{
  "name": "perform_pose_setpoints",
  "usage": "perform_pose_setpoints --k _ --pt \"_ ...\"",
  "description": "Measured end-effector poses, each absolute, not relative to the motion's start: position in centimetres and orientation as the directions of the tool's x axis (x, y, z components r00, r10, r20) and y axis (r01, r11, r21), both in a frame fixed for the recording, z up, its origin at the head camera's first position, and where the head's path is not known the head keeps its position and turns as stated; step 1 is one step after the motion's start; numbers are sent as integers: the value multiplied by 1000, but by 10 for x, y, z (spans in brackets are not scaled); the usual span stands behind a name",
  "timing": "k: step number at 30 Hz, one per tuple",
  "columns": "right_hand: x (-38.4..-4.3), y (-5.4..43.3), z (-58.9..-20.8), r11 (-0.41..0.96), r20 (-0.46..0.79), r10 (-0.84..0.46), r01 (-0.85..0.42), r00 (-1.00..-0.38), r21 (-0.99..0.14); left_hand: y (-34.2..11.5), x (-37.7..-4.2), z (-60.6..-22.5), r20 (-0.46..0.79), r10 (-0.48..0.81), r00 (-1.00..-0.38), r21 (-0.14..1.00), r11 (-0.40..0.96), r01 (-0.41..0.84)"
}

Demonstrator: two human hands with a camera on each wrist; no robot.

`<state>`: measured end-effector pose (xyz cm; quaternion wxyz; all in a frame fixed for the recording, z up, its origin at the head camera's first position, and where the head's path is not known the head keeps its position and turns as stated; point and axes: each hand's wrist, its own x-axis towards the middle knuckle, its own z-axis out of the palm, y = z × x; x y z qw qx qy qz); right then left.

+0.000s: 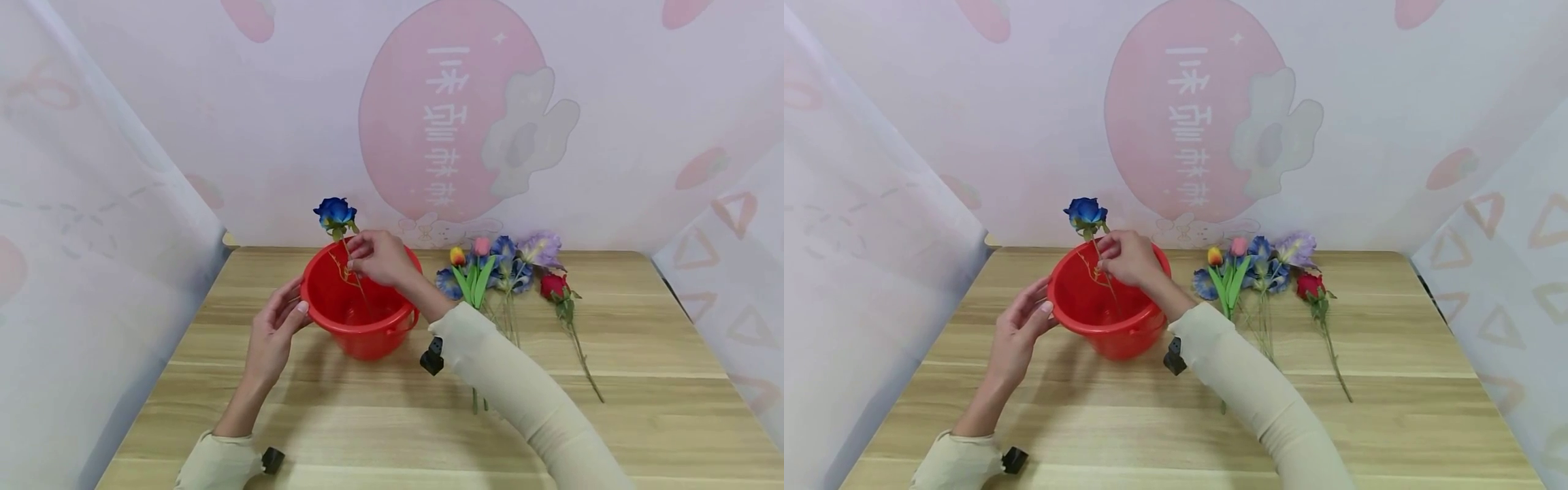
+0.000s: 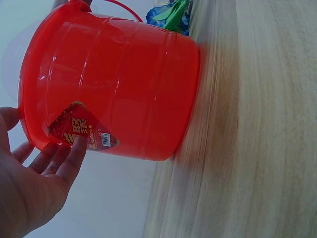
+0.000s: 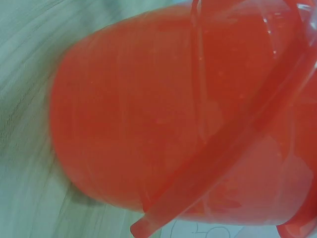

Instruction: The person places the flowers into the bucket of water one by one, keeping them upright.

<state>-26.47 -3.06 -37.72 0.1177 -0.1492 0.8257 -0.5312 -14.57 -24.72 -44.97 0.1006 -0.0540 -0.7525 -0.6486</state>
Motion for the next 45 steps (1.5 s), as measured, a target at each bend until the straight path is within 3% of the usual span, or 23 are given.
perform_pose_setpoints --k 13,19,25,38,45 --pt "-267 -32 -379 460 -131 -358 -53 -925 -886 -247 -146 -449 226 -52 -973 965 145 217" --pt "-260 -25 -375 439 -95 -354 -75 -930 -895 -246 -145 -451 224 -57 -973 965 150 214" --pt "-254 -9 -366 336 -3 -356 -125 -934 -934 -246 -146 -452 233 -56 -971 963 151 222" --pt "-233 66 -346 111 39 -260 -70 -965 -991 -246 -147 -451 226 -63 -972 966 143 216" --pt "-223 123 -352 113 46 -173 -67 -984 -991 -246 -147 -452 226 -62 -972 965 147 215"
